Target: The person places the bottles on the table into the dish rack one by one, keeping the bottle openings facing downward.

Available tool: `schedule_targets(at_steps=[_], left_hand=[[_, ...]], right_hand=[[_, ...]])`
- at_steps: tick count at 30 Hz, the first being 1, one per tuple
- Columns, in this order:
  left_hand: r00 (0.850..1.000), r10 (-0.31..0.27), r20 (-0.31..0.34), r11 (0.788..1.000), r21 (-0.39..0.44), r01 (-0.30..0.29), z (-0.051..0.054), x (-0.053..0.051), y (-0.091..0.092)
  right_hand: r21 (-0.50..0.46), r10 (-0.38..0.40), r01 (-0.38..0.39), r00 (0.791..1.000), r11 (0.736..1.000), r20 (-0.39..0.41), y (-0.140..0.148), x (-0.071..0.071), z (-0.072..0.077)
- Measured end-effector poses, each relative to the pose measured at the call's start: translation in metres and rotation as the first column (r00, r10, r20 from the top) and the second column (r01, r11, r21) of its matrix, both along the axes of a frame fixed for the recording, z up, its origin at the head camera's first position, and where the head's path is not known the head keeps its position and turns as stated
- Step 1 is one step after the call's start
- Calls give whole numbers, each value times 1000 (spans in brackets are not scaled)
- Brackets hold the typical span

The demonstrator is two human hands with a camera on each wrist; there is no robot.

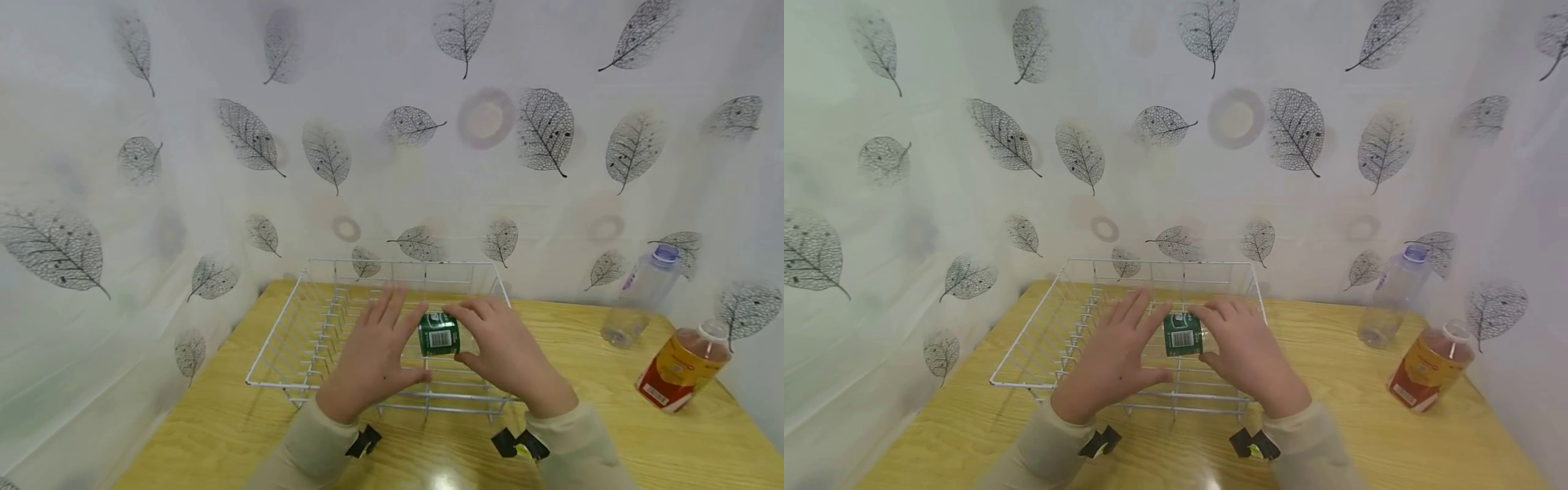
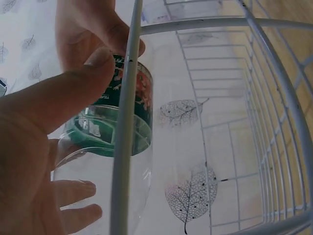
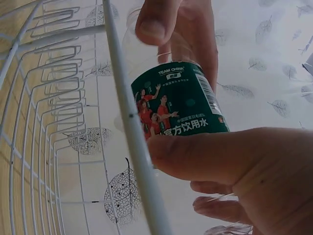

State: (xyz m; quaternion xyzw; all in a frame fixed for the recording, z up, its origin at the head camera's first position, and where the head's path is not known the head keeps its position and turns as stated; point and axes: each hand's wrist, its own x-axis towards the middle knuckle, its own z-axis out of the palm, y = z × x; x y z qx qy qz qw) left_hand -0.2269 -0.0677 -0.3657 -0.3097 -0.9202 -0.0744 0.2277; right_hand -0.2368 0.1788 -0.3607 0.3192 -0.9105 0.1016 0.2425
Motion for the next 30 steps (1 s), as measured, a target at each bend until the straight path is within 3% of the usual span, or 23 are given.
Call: schedule_targets(at_steps=[4,11,21,30], left_hand=[[999,27,28,1000,-14,-27,-3,1,2],[994,33,101,998,45,-38,-7,-5,3],[994,-50,100,995,89,41,-9,-8,-3],[990,-62,123,995,80,52,-10,-9,-3]], right_hand=[[5,6,-6,999,1000,-39,-6,3,-1],[8,11,-11,997,1000,-76,-13,8,-3],[3,24,-24,995,1000,-98,-14,9,-4],[5,28,-28,994,1000,-102,-14,9,-6]])
